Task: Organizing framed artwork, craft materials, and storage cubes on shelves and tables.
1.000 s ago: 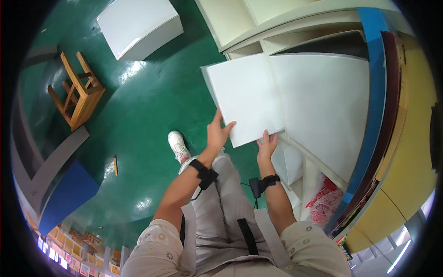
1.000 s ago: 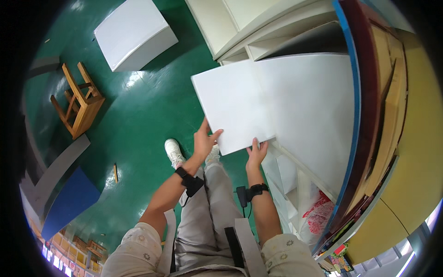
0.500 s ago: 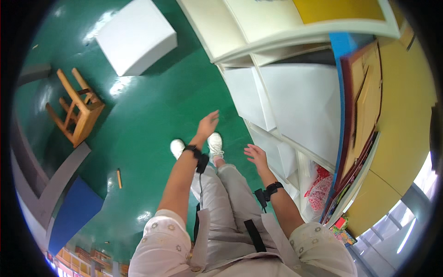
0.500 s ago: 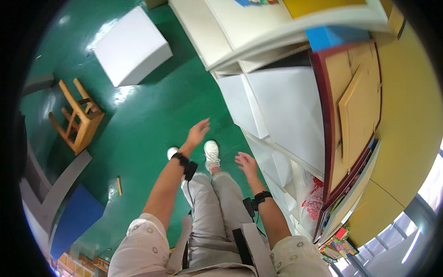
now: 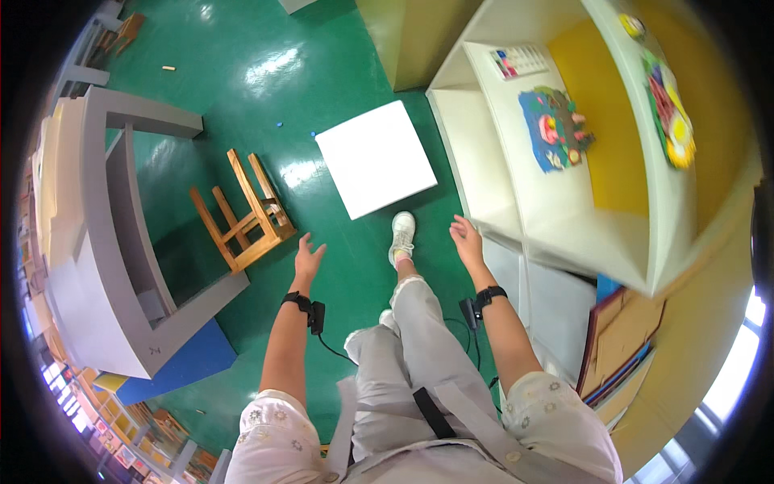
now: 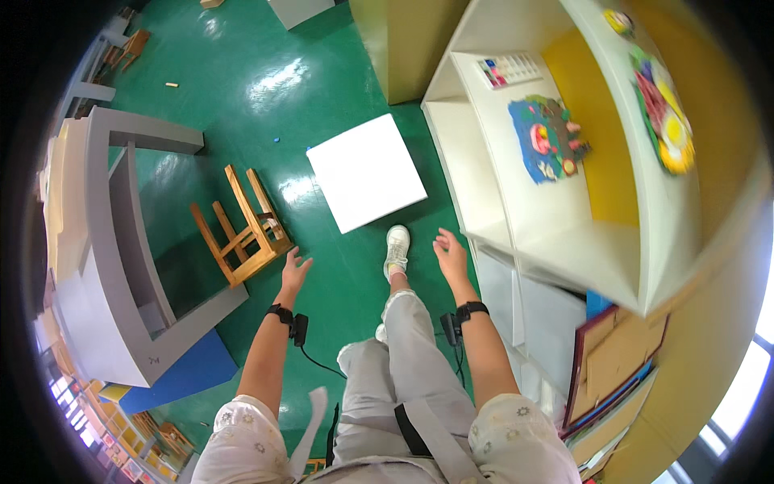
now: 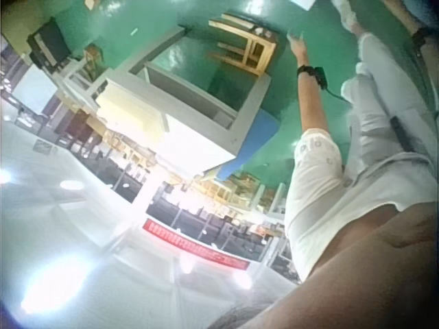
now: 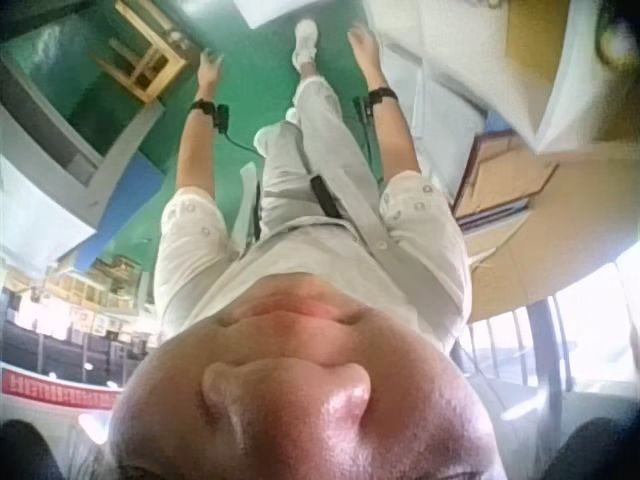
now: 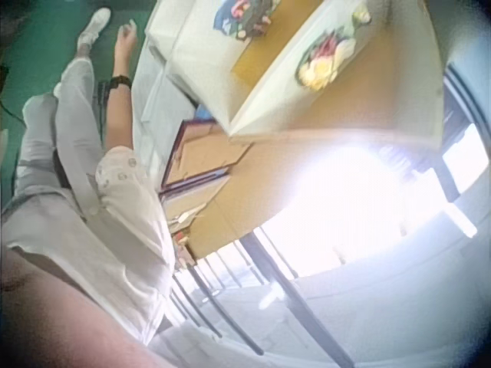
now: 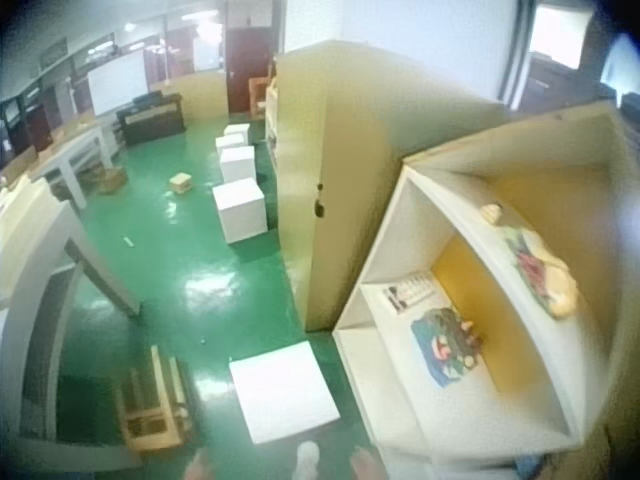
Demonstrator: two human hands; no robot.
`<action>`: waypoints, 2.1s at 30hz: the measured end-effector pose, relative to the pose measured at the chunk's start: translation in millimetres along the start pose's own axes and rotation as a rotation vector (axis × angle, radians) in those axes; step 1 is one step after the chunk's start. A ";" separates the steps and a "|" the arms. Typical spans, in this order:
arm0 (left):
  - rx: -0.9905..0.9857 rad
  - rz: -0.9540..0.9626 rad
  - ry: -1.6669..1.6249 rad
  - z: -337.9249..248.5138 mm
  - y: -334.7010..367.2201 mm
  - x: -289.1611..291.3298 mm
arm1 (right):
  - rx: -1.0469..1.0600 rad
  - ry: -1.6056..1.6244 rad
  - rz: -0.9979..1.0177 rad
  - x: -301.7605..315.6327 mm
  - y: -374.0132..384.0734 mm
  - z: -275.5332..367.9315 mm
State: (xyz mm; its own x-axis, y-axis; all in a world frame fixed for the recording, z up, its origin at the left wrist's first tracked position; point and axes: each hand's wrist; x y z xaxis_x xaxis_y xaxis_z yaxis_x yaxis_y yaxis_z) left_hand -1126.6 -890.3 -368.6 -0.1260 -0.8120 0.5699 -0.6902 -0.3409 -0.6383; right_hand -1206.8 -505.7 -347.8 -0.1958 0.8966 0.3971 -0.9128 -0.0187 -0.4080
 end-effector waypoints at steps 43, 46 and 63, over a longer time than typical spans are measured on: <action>-0.343 0.890 -0.222 -210.3 165.1 -154.8 | -0.493 0.414 0.026 39.7 -12.9 19.0; -0.571 0.710 -0.169 -189.3 124.6 -34.4 | -0.410 0.328 -0.091 65.0 -77.7 70.2; -0.777 0.678 0.722 -112.8 40.6 239.1 | -0.611 0.453 -0.603 -41.6 -413.1 106.1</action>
State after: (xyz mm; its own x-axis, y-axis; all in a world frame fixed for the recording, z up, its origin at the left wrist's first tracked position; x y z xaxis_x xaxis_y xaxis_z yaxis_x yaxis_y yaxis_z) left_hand -1265.1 -1044.9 -199.9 -0.8096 -0.1868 0.5564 -0.5395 0.6102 -0.5802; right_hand -859.6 -582.3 -108.6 0.5171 0.7681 0.3776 -0.4462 0.6184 -0.6469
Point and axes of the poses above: each hand's wrist, its own y-axis towards the middle knuckle, its own x-axis out of the back of the hand, z = x × y, and after that the axes turned 2 degrees about z, right-handed
